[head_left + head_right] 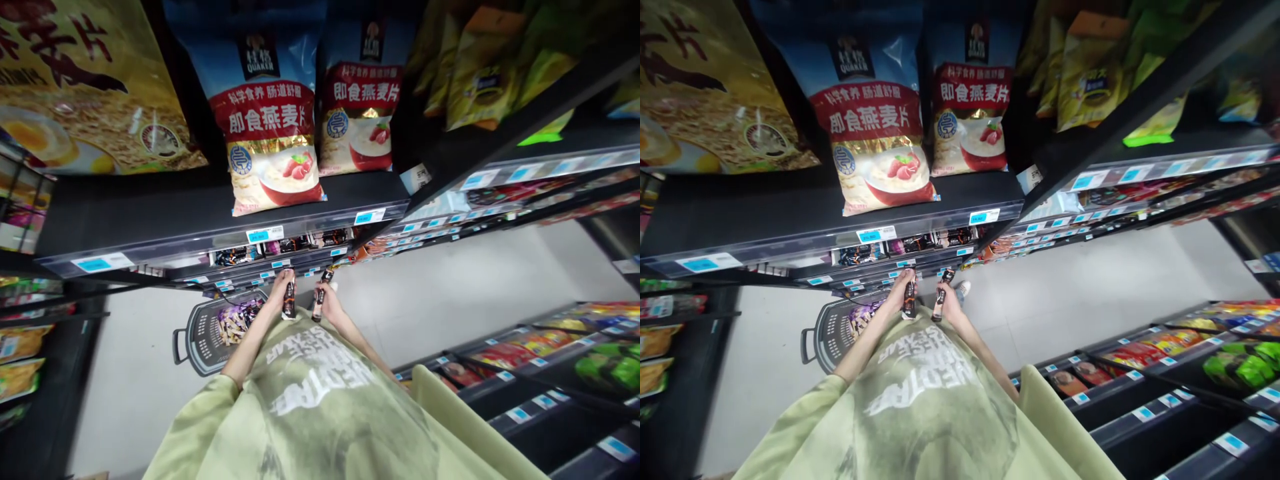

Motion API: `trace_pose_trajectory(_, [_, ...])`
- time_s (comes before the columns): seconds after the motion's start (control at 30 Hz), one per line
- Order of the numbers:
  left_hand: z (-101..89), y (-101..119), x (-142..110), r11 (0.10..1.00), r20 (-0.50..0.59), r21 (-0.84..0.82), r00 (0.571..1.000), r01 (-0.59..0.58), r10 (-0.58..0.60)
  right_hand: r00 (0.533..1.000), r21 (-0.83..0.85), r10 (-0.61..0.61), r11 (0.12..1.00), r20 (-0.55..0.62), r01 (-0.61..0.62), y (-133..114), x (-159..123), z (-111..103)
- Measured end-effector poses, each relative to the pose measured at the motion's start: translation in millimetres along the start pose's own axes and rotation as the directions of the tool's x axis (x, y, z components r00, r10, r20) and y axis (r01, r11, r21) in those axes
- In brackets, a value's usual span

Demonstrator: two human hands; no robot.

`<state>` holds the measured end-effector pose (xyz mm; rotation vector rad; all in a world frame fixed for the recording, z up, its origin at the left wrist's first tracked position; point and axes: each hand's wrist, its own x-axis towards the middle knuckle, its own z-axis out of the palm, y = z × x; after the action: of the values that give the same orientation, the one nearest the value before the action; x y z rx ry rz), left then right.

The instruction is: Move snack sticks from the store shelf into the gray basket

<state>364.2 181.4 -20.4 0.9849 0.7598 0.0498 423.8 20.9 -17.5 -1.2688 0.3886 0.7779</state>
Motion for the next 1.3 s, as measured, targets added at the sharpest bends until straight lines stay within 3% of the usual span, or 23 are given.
trace_pose_trajectory(0.17, [5.1,0.5,-4.0,0.988,0.123,0.155,0.992,-0.017,-0.002,0.998,0.228,0.007,0.974,-0.06,0.007,-6.6,4.9,-1.3])
trace_pose_trajectory(0.43, [8.7,-8.9,-5.6,0.816,0.276,0.566,0.96,-0.114,-0.058,0.982,0.181,-0.134,0.971,-0.131,0.157,-17.5,10.6,-9.8])
trace_pose_trajectory(0.63, [11.4,-5.9,-6.5,0.842,0.23,0.524,0.973,-0.126,0.002,0.988,0.21,-0.119,0.968,-0.096,0.137,-19.4,15.7,-17.3])
trace_pose_trajectory(0.7, [11.9,-3.9,-6.5,0.85,0.218,0.514,0.976,-0.121,0.007,0.971,0.223,-0.166,0.954,-0.173,0.203,-17.4,17.5,-19.8])
trace_pose_trajectory(0.8, [11.4,-2.1,-6.3,0.87,0.201,0.482,0.979,-0.101,0.003,0.908,0.182,-0.241,0.931,-0.343,0.316,-15.9,19.9,-24.2])
trace_pose_trajectory(0.87, [10.4,-1.5,-5.9,0.889,0.18,0.45,0.984,-0.078,-0.005,0.883,0.14,-0.268,0.929,-0.385,0.343,-18.7,20.7,-28.7])
trace_pose_trajectory(0.97, [9.2,-0.4,-5.3,0.901,0.112,0.43,0.994,-0.055,0.007,0.919,0.098,-0.273,0.945,-0.285,0.311,-27.9,20.0,-37.9])
trace_pose_trajectory(1.1, [8.5,1.2,-6.1,0.892,0.087,0.449,0.996,-0.052,0.014,0.984,0.036,-0.166,0.985,-0.067,0.168,-38.0,17.2,-48.2])
trace_pose_trajectory(1.17, [7.6,0.0,-5.7,0.875,0.134,0.477,0.991,-0.077,0.014,0.987,0.015,-0.153,0.988,-0.046,0.154,-40.3,17.5,-51.0])
trace_pose_trajectory(1.3, [2.6,-9.0,0.1,0.856,0.222,0.506,0.975,-0.107,-0.009,0.958,0.012,-0.264,0.964,-0.115,0.267,-53.5,29.3,-56.7])
